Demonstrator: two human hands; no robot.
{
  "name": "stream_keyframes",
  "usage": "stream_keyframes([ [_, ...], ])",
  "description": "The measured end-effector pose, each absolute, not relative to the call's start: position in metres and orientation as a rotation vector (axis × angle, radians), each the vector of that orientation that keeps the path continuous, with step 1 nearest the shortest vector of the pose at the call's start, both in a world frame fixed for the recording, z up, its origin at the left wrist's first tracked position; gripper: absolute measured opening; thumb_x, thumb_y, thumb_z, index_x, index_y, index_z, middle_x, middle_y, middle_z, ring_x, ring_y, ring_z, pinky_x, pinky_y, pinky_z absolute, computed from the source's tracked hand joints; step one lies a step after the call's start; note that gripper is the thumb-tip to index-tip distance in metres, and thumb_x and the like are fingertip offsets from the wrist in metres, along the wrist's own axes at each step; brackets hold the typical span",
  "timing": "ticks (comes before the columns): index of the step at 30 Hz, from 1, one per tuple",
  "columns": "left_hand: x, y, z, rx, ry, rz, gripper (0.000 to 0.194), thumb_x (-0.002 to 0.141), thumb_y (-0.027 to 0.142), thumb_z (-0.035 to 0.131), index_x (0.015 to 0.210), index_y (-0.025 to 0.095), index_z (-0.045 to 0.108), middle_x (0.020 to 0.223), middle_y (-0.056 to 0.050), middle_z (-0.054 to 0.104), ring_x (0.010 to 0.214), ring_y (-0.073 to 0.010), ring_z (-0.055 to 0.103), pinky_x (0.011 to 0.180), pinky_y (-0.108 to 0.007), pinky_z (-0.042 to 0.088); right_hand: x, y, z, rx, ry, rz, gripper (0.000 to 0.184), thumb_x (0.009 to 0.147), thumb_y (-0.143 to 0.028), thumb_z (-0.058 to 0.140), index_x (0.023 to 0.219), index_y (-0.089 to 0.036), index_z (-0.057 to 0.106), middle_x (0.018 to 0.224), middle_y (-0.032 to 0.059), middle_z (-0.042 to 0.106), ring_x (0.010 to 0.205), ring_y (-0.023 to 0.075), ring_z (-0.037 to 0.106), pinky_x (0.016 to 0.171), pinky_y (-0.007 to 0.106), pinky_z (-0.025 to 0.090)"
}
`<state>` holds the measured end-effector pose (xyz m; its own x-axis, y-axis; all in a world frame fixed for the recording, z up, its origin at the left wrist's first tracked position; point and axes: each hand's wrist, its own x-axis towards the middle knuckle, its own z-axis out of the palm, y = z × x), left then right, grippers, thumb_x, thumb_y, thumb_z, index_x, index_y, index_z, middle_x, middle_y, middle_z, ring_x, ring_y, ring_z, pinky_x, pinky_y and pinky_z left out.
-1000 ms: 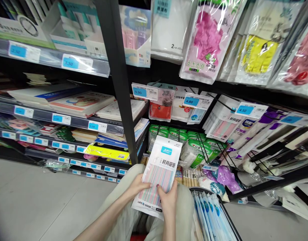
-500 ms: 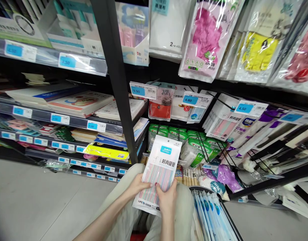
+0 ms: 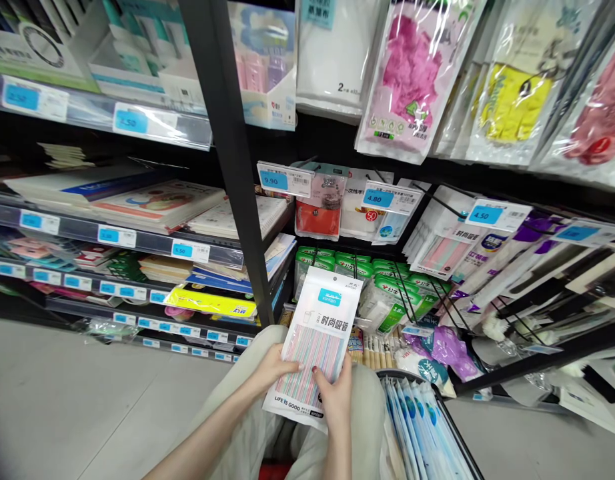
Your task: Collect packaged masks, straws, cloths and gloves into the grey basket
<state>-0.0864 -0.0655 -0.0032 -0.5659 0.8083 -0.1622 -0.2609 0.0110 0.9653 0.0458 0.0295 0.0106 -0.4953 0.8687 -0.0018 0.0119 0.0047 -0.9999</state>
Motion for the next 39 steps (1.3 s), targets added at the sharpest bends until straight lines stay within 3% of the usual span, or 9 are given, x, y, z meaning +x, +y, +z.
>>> stream_keyframes([
  [6,-0.085,-0.068,0.007,0.523,1.35,1.68,0.034,0.051,0.024,0.077,0.082,0.013,0.073,0.081,-0.006,0.074,0.08,-0.0302,0.067,0.072,-0.036,0.052,0.051,0.032,0.009,-0.834,-1.493,1.741,0.05,0.06,-0.033,0.071,0.106,-0.021,0.056,0.108,0.0089,0.068,0.098,0.027,0.063,0.086,0.04,0.05],
  [17,-0.084,-0.069,0.014,0.524,1.241,1.661,0.042,0.051,0.026,0.081,0.09,0.013,0.073,0.089,-0.008,0.075,0.086,-0.0319,0.067,0.078,-0.039,0.052,0.052,0.031,0.015,-0.836,-1.441,1.829,0.044,0.054,-0.033,0.078,0.092,-0.016,0.064,0.095,0.0098,0.073,0.083,0.0259,0.067,0.078,0.039,0.053],
  [27,-0.083,-0.067,0.01,0.49,1.329,1.699,0.041,0.049,0.029,0.084,0.085,0.011,0.074,0.083,-0.008,0.074,0.08,-0.0294,0.067,0.074,-0.038,0.054,0.054,0.03,0.017,-0.876,-1.389,1.941,0.036,0.062,-0.044,0.075,0.089,-0.022,0.07,0.101,0.0081,0.072,0.092,0.028,0.066,0.082,0.039,0.052],
  [39,-0.081,-0.07,0.018,0.489,1.317,1.673,0.038,0.051,0.029,0.083,0.085,0.013,0.074,0.086,-0.009,0.074,0.084,-0.0319,0.067,0.076,-0.039,0.053,0.056,0.035,0.014,-0.912,-1.479,1.794,0.04,0.057,-0.047,0.077,0.081,-0.015,0.072,0.089,0.0101,0.074,0.08,0.027,0.067,0.075,0.038,0.054],
])
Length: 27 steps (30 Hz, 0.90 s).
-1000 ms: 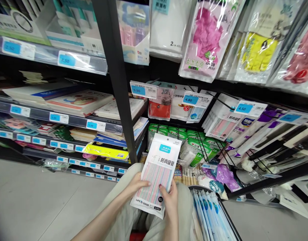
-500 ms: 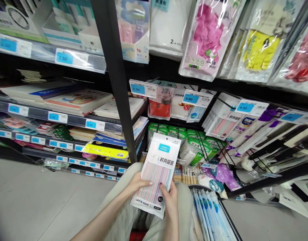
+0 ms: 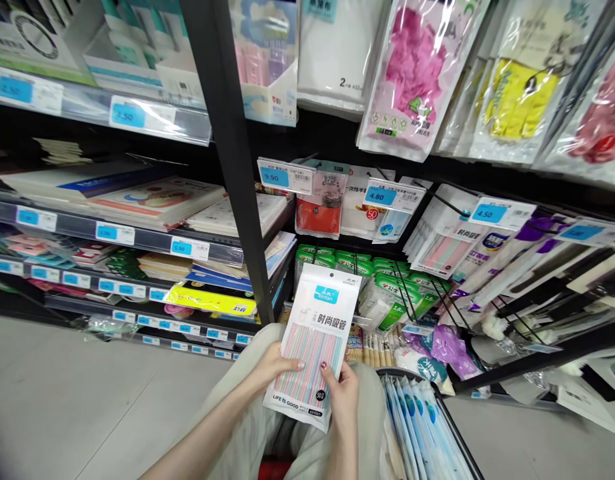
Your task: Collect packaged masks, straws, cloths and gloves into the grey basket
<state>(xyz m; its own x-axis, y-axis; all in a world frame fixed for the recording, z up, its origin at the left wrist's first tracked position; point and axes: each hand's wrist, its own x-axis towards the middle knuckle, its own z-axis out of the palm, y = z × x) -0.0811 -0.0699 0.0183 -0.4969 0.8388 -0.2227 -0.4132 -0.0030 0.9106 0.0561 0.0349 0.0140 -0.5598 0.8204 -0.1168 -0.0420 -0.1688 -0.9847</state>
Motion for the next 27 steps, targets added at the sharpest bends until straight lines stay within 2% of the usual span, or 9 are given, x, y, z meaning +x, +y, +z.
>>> stream_keyframes([
  [8,-0.082,-0.0693,0.017,0.508,1.296,1.667,0.041,0.051,0.03,0.083,0.087,0.013,0.074,0.083,-0.008,0.074,0.085,-0.0322,0.067,0.079,-0.04,0.052,0.0537,0.0322,0.0167,-0.923,-1.498,1.844,0.042,0.052,-0.039,0.081,0.086,-0.016,0.07,0.09,0.01,0.074,0.08,0.0273,0.068,0.073,0.039,0.056],
  [20,-0.0818,-0.0688,0.0168,0.522,1.29,1.666,0.043,0.05,0.031,0.084,0.088,0.013,0.074,0.084,-0.008,0.075,0.087,-0.0322,0.067,0.079,-0.04,0.053,0.0513,0.0295,0.0161,-0.911,-1.453,1.839,0.046,0.054,-0.037,0.08,0.091,-0.013,0.068,0.093,0.0123,0.073,0.082,0.028,0.068,0.075,0.041,0.055],
  [23,-0.081,-0.0688,0.0185,0.583,1.243,1.609,0.047,0.051,0.028,0.084,0.094,0.013,0.073,0.086,-0.008,0.075,0.089,-0.0325,0.067,0.081,-0.039,0.052,0.0512,0.0304,0.0144,-0.91,-1.475,1.802,0.044,0.055,-0.038,0.079,0.09,-0.014,0.069,0.092,0.0116,0.073,0.081,0.0273,0.068,0.074,0.04,0.055],
  [27,-0.0808,-0.0683,0.0166,0.63,1.275,1.56,0.045,0.05,0.027,0.084,0.092,0.013,0.074,0.083,-0.008,0.075,0.088,-0.0317,0.067,0.081,-0.039,0.052,0.0518,0.0327,0.0128,-0.899,-1.492,1.762,0.042,0.06,-0.044,0.075,0.089,-0.014,0.07,0.093,0.0117,0.073,0.085,0.0275,0.068,0.078,0.04,0.054],
])
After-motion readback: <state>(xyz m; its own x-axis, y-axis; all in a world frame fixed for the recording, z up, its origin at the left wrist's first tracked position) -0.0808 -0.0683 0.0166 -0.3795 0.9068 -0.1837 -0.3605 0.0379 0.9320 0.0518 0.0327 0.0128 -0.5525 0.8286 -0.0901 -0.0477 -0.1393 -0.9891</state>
